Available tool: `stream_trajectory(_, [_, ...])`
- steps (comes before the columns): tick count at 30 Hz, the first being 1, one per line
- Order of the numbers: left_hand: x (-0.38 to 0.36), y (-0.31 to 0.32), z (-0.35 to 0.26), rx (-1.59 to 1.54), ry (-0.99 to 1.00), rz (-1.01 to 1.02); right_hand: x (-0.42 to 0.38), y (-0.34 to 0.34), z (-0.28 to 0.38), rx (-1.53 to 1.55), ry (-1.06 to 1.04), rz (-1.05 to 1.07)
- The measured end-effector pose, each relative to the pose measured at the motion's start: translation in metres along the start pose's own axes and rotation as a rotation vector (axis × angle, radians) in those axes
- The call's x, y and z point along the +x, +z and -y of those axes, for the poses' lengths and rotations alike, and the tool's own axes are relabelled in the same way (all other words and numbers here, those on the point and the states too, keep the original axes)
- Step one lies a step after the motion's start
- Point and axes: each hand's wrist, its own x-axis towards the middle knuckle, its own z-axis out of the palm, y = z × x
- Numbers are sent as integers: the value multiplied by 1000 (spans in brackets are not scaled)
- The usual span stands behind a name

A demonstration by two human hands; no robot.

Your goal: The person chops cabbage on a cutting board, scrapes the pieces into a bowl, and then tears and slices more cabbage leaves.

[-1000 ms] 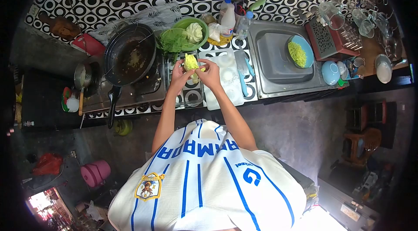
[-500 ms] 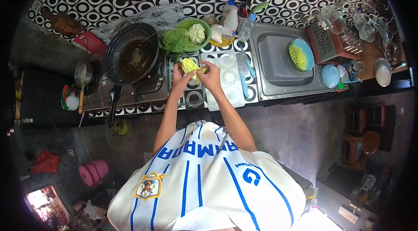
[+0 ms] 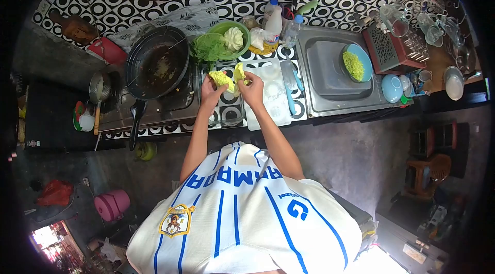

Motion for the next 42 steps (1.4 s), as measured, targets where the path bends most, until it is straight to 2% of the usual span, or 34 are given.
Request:
stream_trajectory(4, [3, -3, 4, 57, -5, -47, -1, -3, 4, 79, 37, 17])
stream_trajectory(7, [1, 8, 10, 29, -95, -49, 0, 3, -4, 128, 47, 9])
stream_trajectory(11, [-3, 16, 3, 59, -127, 10, -3, 7, -3, 169, 58, -38])
stream_trajectory(14, [-8, 19, 0, 49, -93, -37, -6, -2, 6, -8, 134, 28])
stream_trajectory(17, [-3, 9, 15, 165, 17, 11, -9, -2, 14, 206, 356, 23])
stream_trajectory(20, [-2, 7, 6, 479, 19, 41, -6, -2, 6, 344, 428, 26])
stream_trajectory(23, [-1, 8, 6, 446, 31, 83, 0, 3, -8, 349, 487, -15])
stream_trajectory(26, [5, 2, 24, 134, -9, 63, 3, 3, -19, 412, 521, 25])
stream_trajectory(29, [6, -4, 25, 55, -150, -20, 0, 4, -11, 511, 565, -4])
stream_trajectory(33, [8, -4, 22, 53, -113, 10, 4, 3, -17, 571, 630, -27])
stream_trajectory(41, [11, -11, 22, -8, -202, 163, 10, -11, -14, 569, 654, 10])
stream_trajectory(42, [10, -8, 19, -34, -205, 135, 11, -13, -14, 571, 652, 16])
